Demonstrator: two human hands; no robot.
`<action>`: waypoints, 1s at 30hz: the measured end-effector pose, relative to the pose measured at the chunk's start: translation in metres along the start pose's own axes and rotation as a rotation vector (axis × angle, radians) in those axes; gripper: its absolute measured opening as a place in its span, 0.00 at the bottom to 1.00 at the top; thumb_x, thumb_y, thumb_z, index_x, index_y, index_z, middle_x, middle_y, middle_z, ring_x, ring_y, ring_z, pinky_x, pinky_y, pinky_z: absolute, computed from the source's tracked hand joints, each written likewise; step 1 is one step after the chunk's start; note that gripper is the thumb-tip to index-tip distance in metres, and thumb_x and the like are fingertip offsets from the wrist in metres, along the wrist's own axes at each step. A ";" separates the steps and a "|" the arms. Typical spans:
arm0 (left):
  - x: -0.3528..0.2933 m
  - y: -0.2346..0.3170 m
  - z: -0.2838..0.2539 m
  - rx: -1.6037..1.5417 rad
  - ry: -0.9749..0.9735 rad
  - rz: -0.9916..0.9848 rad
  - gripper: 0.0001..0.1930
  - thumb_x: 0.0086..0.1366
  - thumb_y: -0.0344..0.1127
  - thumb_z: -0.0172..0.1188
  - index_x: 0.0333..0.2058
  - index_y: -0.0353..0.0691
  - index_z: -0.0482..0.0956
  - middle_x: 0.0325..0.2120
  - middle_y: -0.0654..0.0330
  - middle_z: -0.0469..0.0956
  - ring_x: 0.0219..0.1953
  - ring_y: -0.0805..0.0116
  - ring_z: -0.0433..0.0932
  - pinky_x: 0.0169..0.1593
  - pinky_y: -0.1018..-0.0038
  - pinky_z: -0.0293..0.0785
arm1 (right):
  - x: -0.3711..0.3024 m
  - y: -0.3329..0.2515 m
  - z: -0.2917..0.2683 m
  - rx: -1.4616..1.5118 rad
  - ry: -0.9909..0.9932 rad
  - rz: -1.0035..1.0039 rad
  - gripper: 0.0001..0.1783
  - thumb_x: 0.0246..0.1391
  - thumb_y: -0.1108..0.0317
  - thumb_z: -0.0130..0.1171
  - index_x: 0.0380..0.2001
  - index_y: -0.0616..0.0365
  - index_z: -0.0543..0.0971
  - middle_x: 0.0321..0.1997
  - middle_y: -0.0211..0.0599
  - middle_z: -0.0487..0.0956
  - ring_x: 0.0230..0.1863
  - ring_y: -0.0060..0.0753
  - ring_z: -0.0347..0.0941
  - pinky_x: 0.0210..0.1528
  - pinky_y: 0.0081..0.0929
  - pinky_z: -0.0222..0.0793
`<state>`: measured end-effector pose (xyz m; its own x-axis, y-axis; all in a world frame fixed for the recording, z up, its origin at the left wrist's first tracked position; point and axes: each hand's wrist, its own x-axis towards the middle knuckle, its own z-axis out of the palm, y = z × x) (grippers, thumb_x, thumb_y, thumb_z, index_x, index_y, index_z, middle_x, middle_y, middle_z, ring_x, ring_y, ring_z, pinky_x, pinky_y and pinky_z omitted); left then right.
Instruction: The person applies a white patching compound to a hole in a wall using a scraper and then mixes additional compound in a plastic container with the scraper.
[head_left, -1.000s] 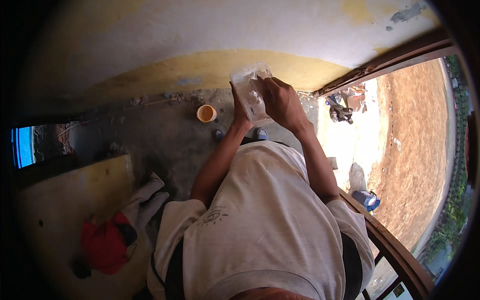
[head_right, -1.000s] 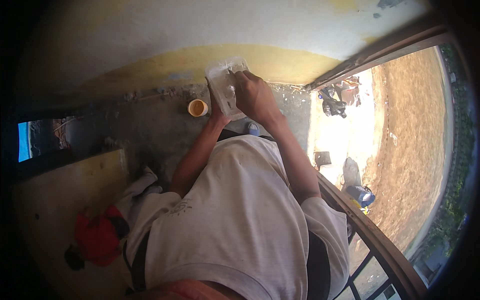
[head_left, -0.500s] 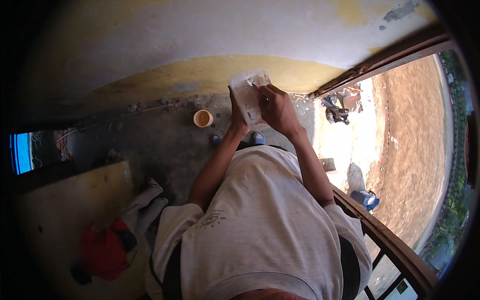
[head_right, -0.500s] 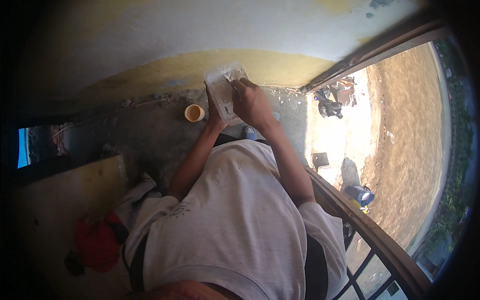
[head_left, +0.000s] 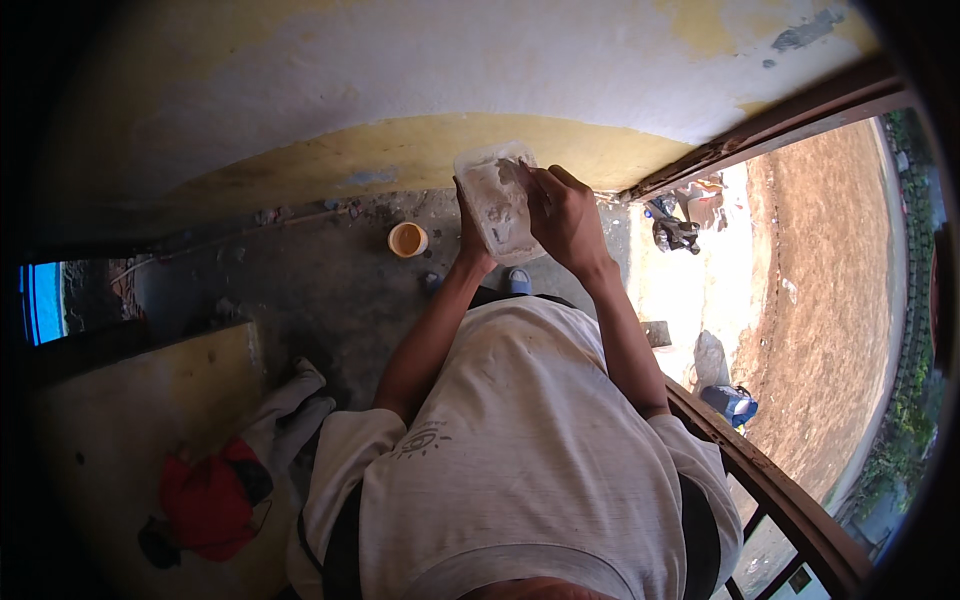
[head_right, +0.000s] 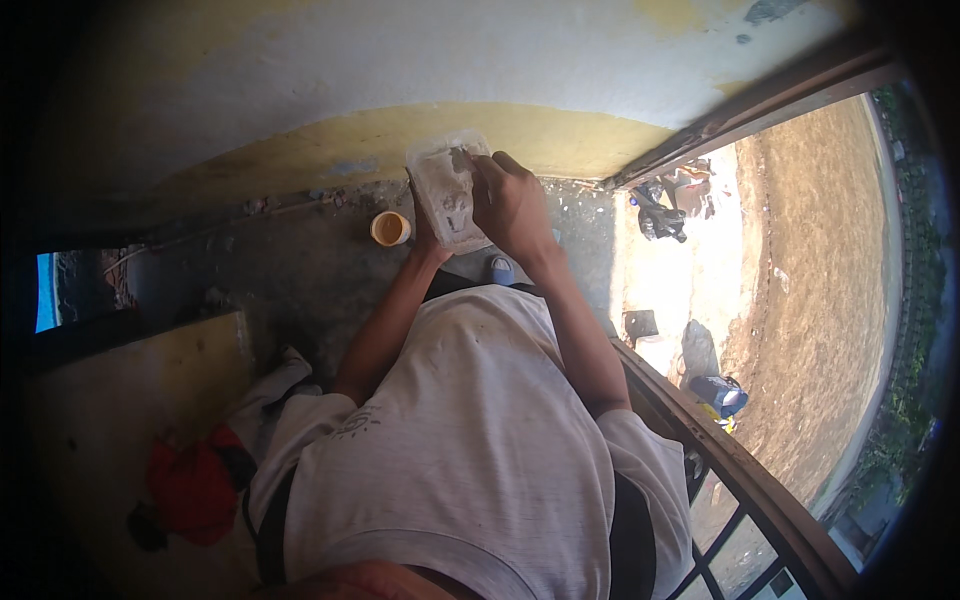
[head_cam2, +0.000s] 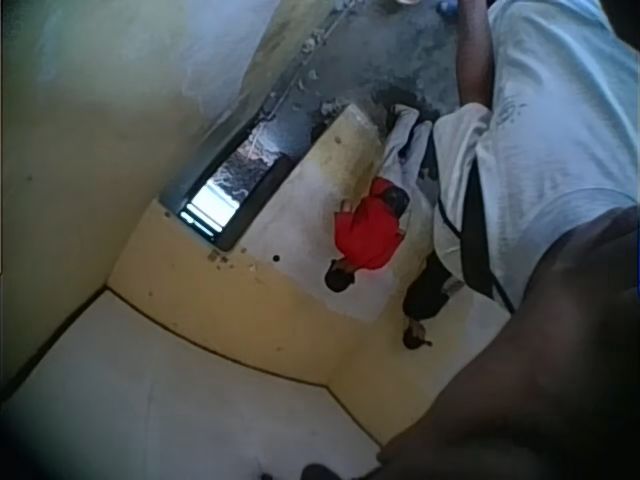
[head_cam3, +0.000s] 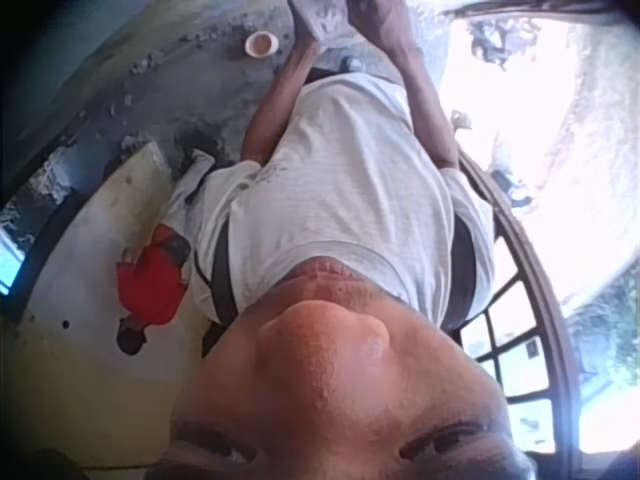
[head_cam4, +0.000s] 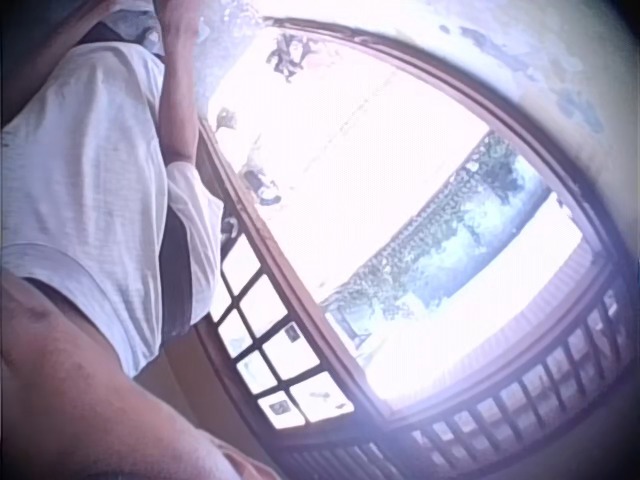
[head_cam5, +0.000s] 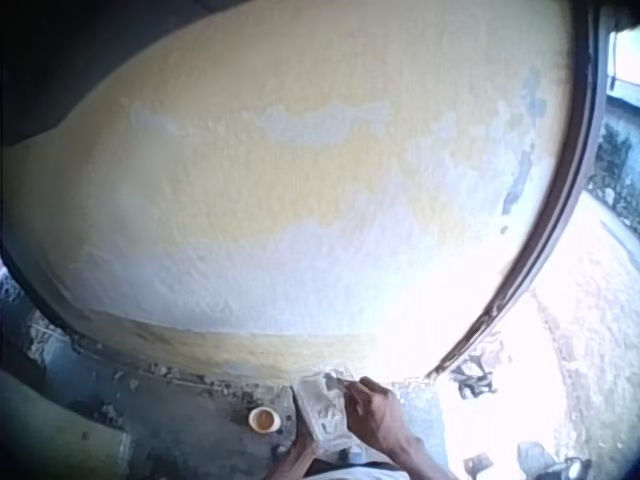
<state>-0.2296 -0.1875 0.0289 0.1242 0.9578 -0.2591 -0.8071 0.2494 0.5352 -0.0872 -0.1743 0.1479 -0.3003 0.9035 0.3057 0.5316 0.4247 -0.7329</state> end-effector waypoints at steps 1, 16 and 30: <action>-0.001 0.002 0.010 0.057 0.009 0.013 0.38 0.74 0.72 0.32 0.64 0.48 0.69 0.57 0.60 0.77 0.57 0.62 0.79 0.60 0.61 0.77 | 0.002 0.007 0.004 -0.023 0.031 0.025 0.13 0.54 0.77 0.58 0.44 0.61 0.81 0.35 0.50 0.79 0.33 0.60 0.79 0.33 0.49 0.75; 0.008 0.006 0.007 -0.038 0.051 0.040 0.41 0.72 0.76 0.32 0.63 0.48 0.69 0.52 0.60 0.79 0.54 0.64 0.80 0.57 0.63 0.78 | -0.012 -0.007 0.026 0.002 -0.080 -0.066 0.17 0.57 0.70 0.63 0.51 0.48 0.86 0.33 0.41 0.75 0.30 0.47 0.78 0.32 0.43 0.74; 0.007 0.007 0.022 0.003 0.077 0.041 0.44 0.70 0.78 0.31 0.65 0.46 0.67 0.54 0.57 0.78 0.53 0.60 0.81 0.55 0.60 0.81 | -0.009 -0.007 0.011 0.074 0.001 -0.018 0.19 0.53 0.79 0.65 0.48 0.55 0.87 0.29 0.41 0.74 0.25 0.37 0.72 0.32 0.34 0.70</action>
<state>-0.2222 -0.1756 0.0483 0.0465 0.9535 -0.2979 -0.8090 0.2109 0.5487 -0.0974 -0.1860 0.1437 -0.3086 0.8958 0.3199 0.4662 0.4356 -0.7700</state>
